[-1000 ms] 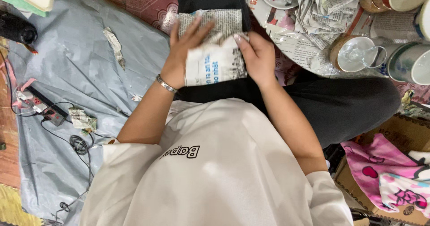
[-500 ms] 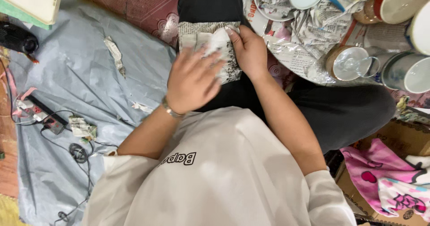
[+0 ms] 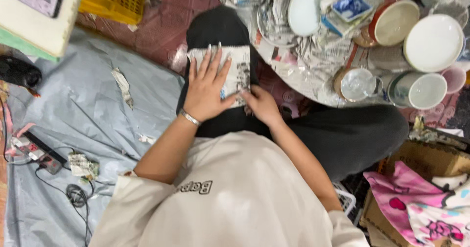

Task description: The person sits on the floor and wraps individual cups and mugs with newspaper. They fold the paper around each item, tuck the edges, and place the wrapped items into a nearby basket. The process is repeated for multiple cups and mugs.

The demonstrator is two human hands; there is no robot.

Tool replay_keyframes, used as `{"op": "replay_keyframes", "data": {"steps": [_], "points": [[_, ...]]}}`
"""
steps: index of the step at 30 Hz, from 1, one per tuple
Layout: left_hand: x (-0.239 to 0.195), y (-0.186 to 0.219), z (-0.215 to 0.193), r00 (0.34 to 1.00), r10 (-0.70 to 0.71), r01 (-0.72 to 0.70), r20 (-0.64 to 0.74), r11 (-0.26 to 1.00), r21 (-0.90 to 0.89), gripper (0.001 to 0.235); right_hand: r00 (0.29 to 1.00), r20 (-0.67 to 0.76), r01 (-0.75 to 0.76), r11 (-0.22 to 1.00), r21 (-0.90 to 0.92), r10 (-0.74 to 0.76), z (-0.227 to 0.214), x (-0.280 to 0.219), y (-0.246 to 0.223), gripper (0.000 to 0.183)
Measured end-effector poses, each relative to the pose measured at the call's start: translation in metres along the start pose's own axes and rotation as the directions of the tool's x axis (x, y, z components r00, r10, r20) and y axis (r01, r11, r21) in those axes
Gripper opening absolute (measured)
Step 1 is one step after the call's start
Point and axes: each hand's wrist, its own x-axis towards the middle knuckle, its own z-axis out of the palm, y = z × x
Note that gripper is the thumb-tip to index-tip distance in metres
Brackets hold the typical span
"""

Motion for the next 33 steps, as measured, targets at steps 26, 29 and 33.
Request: {"op": "replay_keyframes", "data": {"steps": [26,29,33], "points": [[-0.043,0.002,-0.052,0.996,0.024,0.009,0.088,0.936,-0.352,0.020,0.623,0.121,0.728,0.518,-0.449,-0.772,-0.039,-0.030,-0.043,0.021],[-0.040,0.007,-0.042,0.959,-0.260,0.283,0.113,0.866,-0.411,0.018,0.743,-0.016,0.629,0.706,-0.324,-0.669,-0.026,-0.019,-0.026,0.017],[-0.034,0.006,-0.025,0.937,-0.347,0.311,-0.021,0.863,-0.399,0.021,0.852,-0.132,0.478,0.856,-0.197,-0.506,-0.006,-0.016,-0.004,0.021]]}}
